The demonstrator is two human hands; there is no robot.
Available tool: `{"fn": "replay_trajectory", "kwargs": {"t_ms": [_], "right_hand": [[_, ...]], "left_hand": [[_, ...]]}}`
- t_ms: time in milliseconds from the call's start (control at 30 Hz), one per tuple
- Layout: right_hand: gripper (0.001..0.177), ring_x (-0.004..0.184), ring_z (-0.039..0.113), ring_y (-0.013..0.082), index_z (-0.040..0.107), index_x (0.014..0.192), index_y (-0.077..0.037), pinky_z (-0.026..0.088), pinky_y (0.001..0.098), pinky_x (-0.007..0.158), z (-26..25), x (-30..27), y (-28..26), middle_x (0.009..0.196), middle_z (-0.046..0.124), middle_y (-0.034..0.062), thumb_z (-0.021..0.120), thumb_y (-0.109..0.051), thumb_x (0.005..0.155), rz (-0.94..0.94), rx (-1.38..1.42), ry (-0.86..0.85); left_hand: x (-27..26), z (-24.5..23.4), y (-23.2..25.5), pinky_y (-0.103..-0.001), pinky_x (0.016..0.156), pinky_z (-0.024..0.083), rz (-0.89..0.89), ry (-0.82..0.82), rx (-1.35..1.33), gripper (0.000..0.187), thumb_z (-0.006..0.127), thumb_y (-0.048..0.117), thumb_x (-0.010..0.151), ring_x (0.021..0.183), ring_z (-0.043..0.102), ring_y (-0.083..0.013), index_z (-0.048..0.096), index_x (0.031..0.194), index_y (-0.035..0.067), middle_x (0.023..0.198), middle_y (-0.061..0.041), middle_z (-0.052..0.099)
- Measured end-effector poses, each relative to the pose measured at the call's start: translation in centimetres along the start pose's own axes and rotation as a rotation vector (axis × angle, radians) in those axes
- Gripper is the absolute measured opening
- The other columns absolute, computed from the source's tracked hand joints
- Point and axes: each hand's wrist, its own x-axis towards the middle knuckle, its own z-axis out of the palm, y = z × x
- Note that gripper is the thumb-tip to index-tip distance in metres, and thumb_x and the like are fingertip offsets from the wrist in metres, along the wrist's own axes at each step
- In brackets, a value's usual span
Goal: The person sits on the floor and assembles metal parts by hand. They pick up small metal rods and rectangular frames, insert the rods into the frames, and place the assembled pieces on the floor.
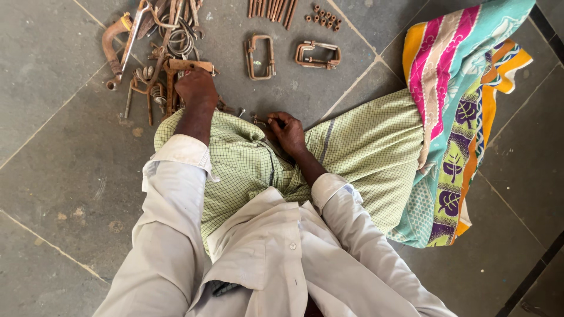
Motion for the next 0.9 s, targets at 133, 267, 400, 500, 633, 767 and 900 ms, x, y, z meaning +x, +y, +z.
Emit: {"fn": "replay_trajectory", "kwargs": {"t_ms": [133,267,400,500,633,767,900], "right_hand": [[0.022,0.094,0.076,0.0217,0.076,0.115,-0.007,0.059,0.0338,0.086,0.0,-0.4,0.1,0.108,0.079,0.0120,0.071,-0.020,0.098,-0.047,0.004,0.030],[0.021,0.090,0.076,0.0201,0.076,0.114,-0.006,0.060,0.0321,0.084,0.0,-0.4,0.0,0.105,0.080,0.0111,0.070,-0.019,0.098,-0.006,0.065,0.013],[0.022,0.091,0.075,0.0195,0.075,0.115,-0.004,0.059,0.0320,0.083,-0.2,-0.6,0.2,0.104,0.080,0.0122,0.070,-0.017,0.097,-0.030,0.125,0.027],[0.022,0.091,0.074,0.0181,0.075,0.115,-0.004,0.059,0.0310,0.083,-0.2,-0.4,0.5,0.104,0.079,0.0114,0.071,-0.016,0.098,-0.033,0.120,0.022],[0.023,0.082,0.068,0.0143,0.076,0.116,-0.004,0.056,0.0297,0.074,0.2,-0.3,1.9,0.096,0.077,0.0073,0.071,-0.018,0.098,0.060,0.221,0.008],[0.024,0.077,0.066,0.0097,0.075,0.115,-0.005,0.057,0.0267,0.070,0.7,0.9,3.6,0.092,0.074,0.0018,0.072,-0.021,0.097,0.080,0.461,0.022],[0.027,0.082,0.068,0.0125,0.072,0.118,-0.003,0.057,0.0284,0.071,-0.6,1.1,4.0,0.097,0.074,0.0039,0.072,-0.022,0.100,0.140,0.705,0.042]], "left_hand": [[0.9,0.7,0.2,-0.043,0.073,0.056,-0.032,0.004,-0.049,0.069,0.081,0.036,0.086,0.109,0.070,-0.0304,0.055,0.142,0.005,0.129,-0.013,0.069],[1.9,2.1,-0.3,-0.045,0.076,0.056,-0.004,0.104,-0.056,0.056,0.076,0.033,0.090,0.111,0.070,-0.0332,0.062,0.136,0.004,0.130,-0.016,0.069],[0.8,0.8,-0.5,-0.051,0.090,0.052,0.038,0.242,0.021,0.048,0.077,0.033,0.085,0.113,0.068,-0.0346,0.067,0.124,0.009,0.122,-0.014,0.070],[-1.6,-1.3,-1.0,-0.045,0.084,0.055,0.014,0.246,-0.161,0.031,0.080,0.027,0.088,0.100,0.072,-0.0291,0.072,0.111,0.008,0.106,-0.013,0.075],[-5.2,-4.1,-2.3,-0.042,0.068,0.057,0.296,0.322,-0.583,0.019,0.082,0.014,0.087,0.078,0.073,-0.0226,0.072,0.102,0.009,0.093,-0.011,0.076],[-7.2,-7.0,-0.6,-0.037,0.067,0.057,0.495,0.106,-0.758,0.012,0.080,0.012,0.087,0.074,0.073,-0.0191,0.075,0.096,0.008,0.090,-0.009,0.077],[-5.8,-9.9,2.7,-0.034,0.066,0.058,0.695,-0.028,-0.831,0.010,0.078,0.011,0.090,0.067,0.074,-0.0180,0.076,0.097,0.004,0.086,-0.010,0.077]]}}
